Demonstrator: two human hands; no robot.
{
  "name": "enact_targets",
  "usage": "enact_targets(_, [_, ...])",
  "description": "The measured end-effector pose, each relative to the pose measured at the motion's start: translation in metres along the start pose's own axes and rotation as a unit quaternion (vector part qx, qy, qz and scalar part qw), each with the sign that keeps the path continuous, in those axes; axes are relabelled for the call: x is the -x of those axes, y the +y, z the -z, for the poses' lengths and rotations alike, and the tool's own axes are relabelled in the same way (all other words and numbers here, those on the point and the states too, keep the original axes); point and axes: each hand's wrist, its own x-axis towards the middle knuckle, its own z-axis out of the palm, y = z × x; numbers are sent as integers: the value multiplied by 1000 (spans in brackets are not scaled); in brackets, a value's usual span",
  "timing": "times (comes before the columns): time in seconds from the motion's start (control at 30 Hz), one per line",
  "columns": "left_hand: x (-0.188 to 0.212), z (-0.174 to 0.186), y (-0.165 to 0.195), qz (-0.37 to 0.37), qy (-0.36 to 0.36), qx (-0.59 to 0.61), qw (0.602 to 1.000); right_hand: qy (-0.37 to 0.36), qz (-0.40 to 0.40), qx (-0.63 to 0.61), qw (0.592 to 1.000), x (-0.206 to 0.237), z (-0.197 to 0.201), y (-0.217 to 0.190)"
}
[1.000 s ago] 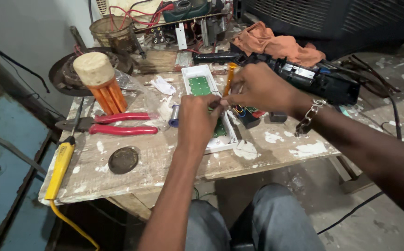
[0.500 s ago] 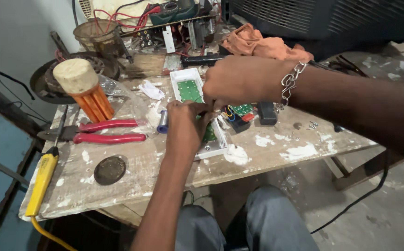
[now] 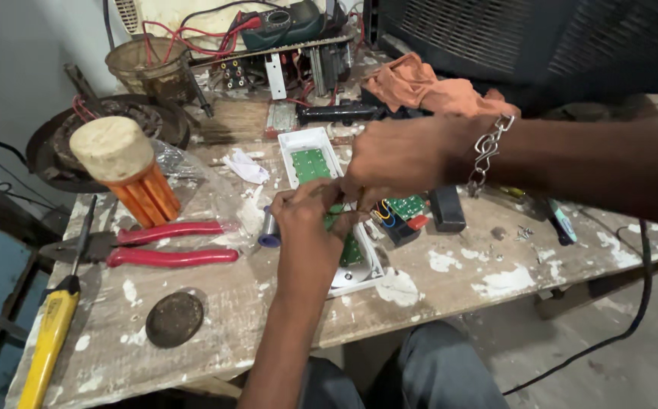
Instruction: The person works on a green circuit board seated in a white light fixture housing on a cluttered workbench. They use a soldering iron to solder wires and components on the board, reposition wires with their hands, use a screwdriver on the fixture, and at the end lift the board out of the housing.
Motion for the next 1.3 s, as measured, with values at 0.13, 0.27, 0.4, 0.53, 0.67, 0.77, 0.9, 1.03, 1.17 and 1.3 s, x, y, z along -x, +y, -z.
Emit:
enact_targets(0.13, [-1, 1, 6, 23, -20, 6, 1000, 34, 6, -100, 994, 4, -6, 3])
enact_targets(0.27, [-4, -2, 6, 34, -20, 19, 999, 72, -8, -137, 988, 2, -9, 8])
enact_targets(0.4, [0, -2, 5, 25, -27, 24, 999, 35, -46, -135, 989, -5, -9, 8])
enact_targets(0.53, [-3, 0, 3, -17, -13, 23, 1000, 77, 7, -104, 992, 0, -7, 5])
enact_targets(0.67, [-2, -1, 1, 1, -40, 12, 999, 90, 137, -94, 982, 9, 1, 6])
enact_targets(0.77, [1, -2, 0, 0, -23, 8, 1000, 39, 141, -54, 988, 10, 8, 1])
enact_targets(0.9, [2, -4, 1, 56, -31, 6, 998, -17, 160, -61, 985, 5, 13, -4])
enact_targets(1.03, [0, -3, 5, 35, -7, 27, 999, 1, 118, -95, 988, 0, 3, 2])
enact_targets(1.17, [-1, -5, 8, 44, -10, 38, 998, 45, 53, -156, 985, -6, -13, 16])
enact_targets(1.3, [-1, -5, 7, 72, -22, 44, 996, 117, -10, -217, 969, -10, -25, 19])
